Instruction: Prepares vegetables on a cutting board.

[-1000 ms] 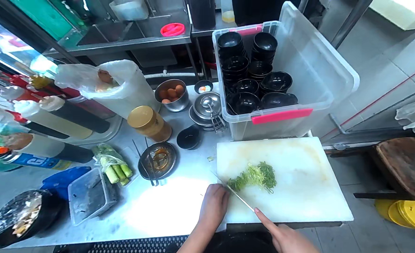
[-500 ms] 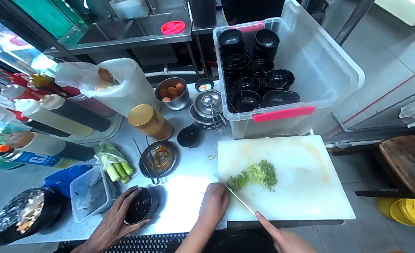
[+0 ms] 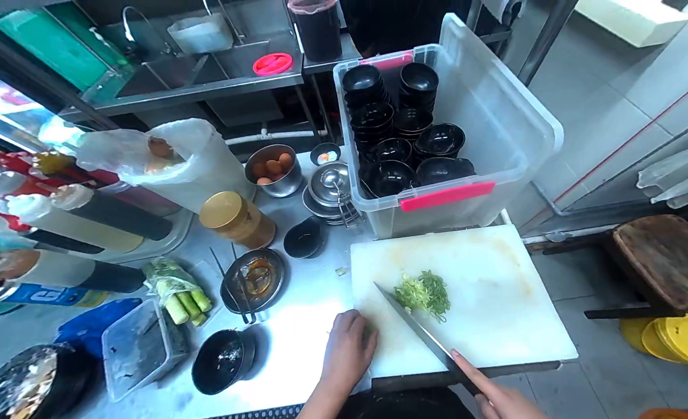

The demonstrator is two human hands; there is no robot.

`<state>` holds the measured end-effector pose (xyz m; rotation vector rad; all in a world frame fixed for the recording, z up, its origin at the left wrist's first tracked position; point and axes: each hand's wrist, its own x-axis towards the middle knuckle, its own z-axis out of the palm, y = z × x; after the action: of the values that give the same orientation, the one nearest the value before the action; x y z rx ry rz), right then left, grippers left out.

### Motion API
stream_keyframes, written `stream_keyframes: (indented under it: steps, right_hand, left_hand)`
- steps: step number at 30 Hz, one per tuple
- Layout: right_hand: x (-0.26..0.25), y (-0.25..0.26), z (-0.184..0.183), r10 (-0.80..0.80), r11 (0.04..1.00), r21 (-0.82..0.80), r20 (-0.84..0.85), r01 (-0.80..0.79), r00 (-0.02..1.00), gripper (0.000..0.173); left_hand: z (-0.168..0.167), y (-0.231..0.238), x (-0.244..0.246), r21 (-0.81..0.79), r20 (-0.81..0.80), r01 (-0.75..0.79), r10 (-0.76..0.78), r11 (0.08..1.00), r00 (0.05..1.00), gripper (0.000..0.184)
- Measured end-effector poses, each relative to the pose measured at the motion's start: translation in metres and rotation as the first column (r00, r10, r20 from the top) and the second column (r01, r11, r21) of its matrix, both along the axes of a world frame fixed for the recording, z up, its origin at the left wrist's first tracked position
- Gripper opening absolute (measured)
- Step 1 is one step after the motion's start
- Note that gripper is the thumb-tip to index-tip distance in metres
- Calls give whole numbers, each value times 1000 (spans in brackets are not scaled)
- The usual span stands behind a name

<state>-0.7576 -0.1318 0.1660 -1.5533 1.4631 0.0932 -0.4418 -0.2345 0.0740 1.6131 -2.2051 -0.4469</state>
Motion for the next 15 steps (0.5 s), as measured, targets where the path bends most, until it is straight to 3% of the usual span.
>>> stream_keyframes:
  steps: [7, 9, 12, 15]
  right_hand:
    - [-22, 3, 13, -57, 998, -30, -127, 53, 990, 66]
    - [-28, 5, 21, -60, 997, -63, -113, 54, 992, 64]
    - [-37, 10, 36, -78, 994, -86, -125, 68, 989, 60]
    - [-43, 17, 52, -155, 980, -153, -198, 126, 968, 57]
  left_hand:
    - [6, -16, 17, 176, -68, -132, 146, 975, 987, 20]
    - [6, -20, 33, 118, -33, -156, 161, 981, 986, 18]
    - [13, -22, 50, -99, 74, -156, 164, 983, 984, 27]
    - [40, -25, 28, -254, -1, -67, 69, 965, 998, 31]
